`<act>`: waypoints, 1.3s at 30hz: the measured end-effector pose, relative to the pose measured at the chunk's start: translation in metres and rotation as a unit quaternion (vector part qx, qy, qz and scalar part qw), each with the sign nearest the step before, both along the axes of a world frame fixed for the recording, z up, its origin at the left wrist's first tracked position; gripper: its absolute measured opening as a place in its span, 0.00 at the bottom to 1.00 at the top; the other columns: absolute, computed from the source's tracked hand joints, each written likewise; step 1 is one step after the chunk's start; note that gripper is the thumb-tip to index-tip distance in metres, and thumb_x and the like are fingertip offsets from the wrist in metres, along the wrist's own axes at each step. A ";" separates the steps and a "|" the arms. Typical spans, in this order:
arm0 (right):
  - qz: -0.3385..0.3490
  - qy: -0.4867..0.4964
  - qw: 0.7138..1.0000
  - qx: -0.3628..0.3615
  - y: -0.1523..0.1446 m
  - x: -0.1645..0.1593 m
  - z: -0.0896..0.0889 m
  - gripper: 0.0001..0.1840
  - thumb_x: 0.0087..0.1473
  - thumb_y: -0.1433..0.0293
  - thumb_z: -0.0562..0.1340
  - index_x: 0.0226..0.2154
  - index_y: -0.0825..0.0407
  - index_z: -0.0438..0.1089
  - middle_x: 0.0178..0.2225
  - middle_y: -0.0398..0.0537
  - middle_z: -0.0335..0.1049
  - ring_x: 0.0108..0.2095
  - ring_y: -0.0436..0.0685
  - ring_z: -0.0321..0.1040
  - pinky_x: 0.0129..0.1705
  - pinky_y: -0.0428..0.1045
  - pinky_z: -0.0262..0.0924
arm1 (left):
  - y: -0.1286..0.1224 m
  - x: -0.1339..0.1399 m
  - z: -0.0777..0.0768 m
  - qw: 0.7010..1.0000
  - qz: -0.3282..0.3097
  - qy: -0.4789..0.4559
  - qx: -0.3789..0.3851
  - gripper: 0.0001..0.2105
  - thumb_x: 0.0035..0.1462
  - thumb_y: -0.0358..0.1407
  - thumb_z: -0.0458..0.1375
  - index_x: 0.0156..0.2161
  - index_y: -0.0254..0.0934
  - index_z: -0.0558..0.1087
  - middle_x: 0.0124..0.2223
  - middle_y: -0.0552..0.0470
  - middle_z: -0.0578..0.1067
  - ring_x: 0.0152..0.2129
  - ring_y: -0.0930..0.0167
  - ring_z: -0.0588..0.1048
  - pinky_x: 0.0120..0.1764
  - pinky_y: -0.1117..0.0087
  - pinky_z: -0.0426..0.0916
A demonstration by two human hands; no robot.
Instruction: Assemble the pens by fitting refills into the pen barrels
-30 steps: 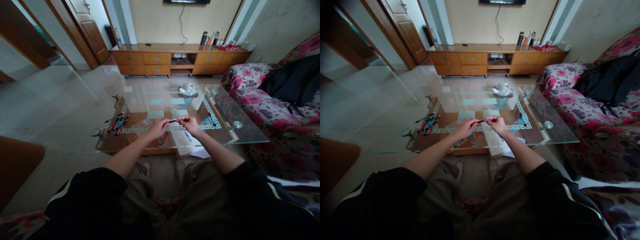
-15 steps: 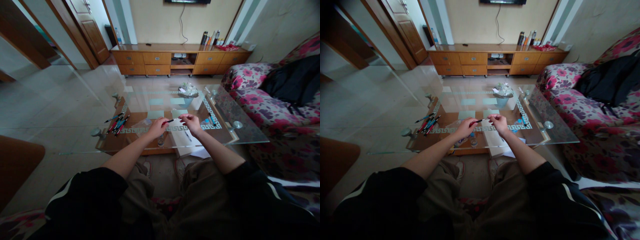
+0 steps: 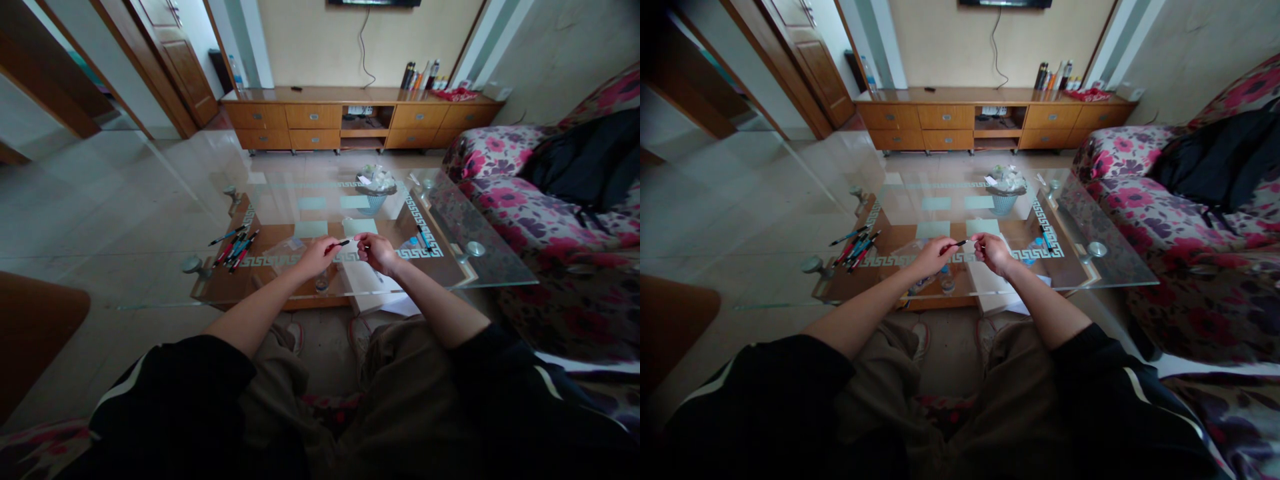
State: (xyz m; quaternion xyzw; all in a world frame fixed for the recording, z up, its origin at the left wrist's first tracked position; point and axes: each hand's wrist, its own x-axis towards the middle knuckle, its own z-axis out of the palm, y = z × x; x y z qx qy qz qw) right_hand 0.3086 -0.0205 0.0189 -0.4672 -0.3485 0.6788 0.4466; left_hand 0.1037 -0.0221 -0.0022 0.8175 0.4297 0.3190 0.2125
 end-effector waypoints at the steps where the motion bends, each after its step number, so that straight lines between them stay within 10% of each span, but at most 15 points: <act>1: 0.001 -0.009 1.000 0.001 0.001 0.000 0.000 0.08 0.45 0.73 0.58 0.33 0.52 0.65 0.16 0.35 0.51 0.15 0.46 0.46 0.18 0.44 0.42 | 0.000 0.000 0.000 1.000 -0.005 0.004 0.000 0.12 0.65 0.40 0.52 0.40 0.35 0.75 0.32 0.51 0.72 0.29 0.71 0.68 0.35 0.71 0.62; 12: 0.119 -0.343 0.913 0.185 0.000 0.012 -0.008 0.35 0.52 0.39 0.55 0.21 0.54 0.70 0.13 0.37 0.47 0.17 0.47 0.46 0.22 0.47 0.40 | -0.002 -0.001 0.001 0.998 -0.043 0.025 0.024 0.11 0.64 0.39 0.54 0.43 0.37 0.76 0.37 0.49 0.74 0.34 0.69 0.71 0.40 0.68 0.65; 32: 0.197 -0.145 0.969 0.037 -0.007 0.014 -0.013 0.32 0.45 0.45 0.67 0.33 0.60 0.77 0.13 0.32 0.44 0.16 0.44 0.38 0.17 0.44 0.37 | -0.001 -0.005 0.002 0.998 -0.057 0.016 0.030 0.07 0.61 0.37 0.59 0.35 0.35 0.75 0.34 0.50 0.75 0.32 0.71 0.71 0.38 0.70 0.64; 39: 0.144 -0.232 0.952 0.140 -0.007 0.010 -0.009 0.24 0.40 0.56 0.72 0.36 0.57 0.79 0.20 0.40 0.64 0.20 0.44 0.49 0.21 0.44 0.45 | 0.001 -0.005 -0.002 0.997 -0.074 0.022 0.002 0.11 0.63 0.41 0.57 0.37 0.36 0.77 0.34 0.49 0.77 0.31 0.70 0.73 0.37 0.70 0.64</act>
